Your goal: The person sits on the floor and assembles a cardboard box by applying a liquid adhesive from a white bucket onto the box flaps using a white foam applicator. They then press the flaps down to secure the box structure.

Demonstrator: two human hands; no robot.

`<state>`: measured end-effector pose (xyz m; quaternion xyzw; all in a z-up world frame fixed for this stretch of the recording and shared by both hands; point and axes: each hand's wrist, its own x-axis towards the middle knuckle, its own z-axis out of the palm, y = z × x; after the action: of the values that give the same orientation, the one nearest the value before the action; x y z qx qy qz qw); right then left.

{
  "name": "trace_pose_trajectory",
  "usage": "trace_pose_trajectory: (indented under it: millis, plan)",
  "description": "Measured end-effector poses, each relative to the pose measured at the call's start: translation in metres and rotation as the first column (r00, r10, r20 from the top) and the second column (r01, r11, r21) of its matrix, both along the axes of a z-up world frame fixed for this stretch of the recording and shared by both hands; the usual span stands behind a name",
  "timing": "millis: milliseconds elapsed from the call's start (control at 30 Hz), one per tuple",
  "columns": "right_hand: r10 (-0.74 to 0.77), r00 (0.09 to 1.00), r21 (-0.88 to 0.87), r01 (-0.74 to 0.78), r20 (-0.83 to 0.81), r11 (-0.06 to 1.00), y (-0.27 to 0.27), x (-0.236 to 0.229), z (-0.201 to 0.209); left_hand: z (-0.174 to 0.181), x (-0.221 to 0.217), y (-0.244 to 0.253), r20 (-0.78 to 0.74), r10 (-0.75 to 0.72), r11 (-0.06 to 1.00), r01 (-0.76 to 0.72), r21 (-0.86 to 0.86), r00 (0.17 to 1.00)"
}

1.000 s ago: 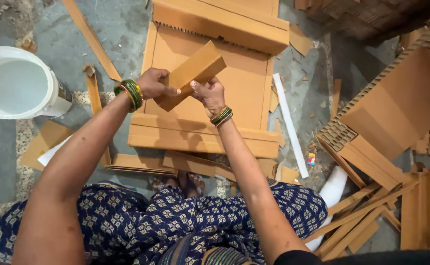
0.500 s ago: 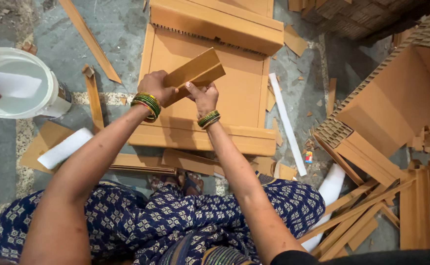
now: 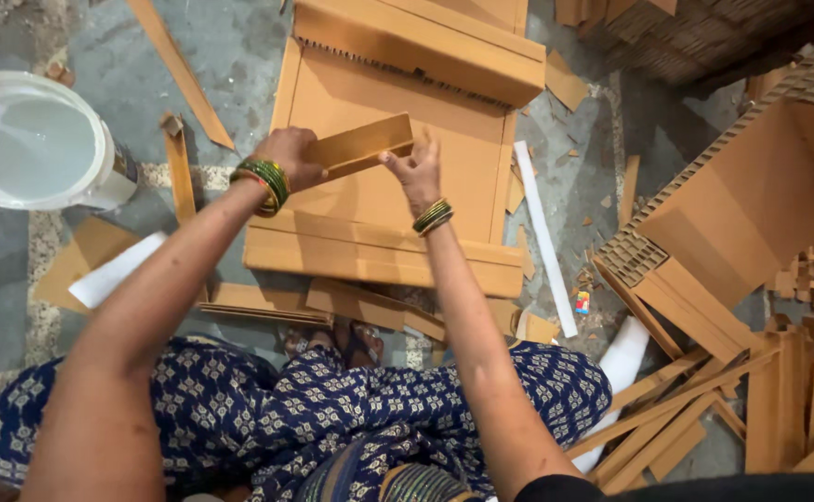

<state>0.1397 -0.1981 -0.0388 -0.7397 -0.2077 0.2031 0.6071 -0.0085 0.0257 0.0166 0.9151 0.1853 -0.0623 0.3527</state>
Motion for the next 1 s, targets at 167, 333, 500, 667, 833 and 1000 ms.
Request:
trace_pose_trajectory:
  millis: [167, 333, 500, 667, 833, 1000]
  plan:
    - [0.116, 0.987, -0.220, -0.089, 0.114, 0.971, -0.009, 0.015, 0.035, 0.025, 0.007, -0.003, -0.082, -0.099, 0.995, 0.100, 0.000, 0.992]
    - [0.239, 0.964, -0.233, -0.206, 0.122, 0.951, -0.014, 0.011, 0.051, 0.044, 0.011, 0.023, -0.088, -0.074, 0.997, 0.076, 0.017, 0.993]
    - [0.151, 0.982, 0.049, -0.146, -0.115, 0.988, -0.019, 0.013, 0.046, 0.042, 0.005, 0.055, -0.034, 0.121, 0.890, -0.123, -0.439, 0.992]
    - [0.102, 0.965, 0.170, -0.061, -0.240, 0.984, -0.012, 0.007, 0.028, 0.007, 0.003, 0.037, 0.193, 0.341, 0.749, -0.142, -0.647, 0.920]
    - [-0.034, 0.992, 0.031, 0.038, -0.126, 0.999, -0.003, 0.002, 0.010, -0.007, 0.001, 0.016, 0.251, 0.429, 0.832, -0.273, -0.483, 0.868]
    - [-0.021, 0.998, 0.058, 0.024, -0.060, 0.998, -0.002, 0.003, 0.003, -0.015, -0.001, -0.001, 0.218, 0.600, 0.712, -0.390, -0.584, 0.770]
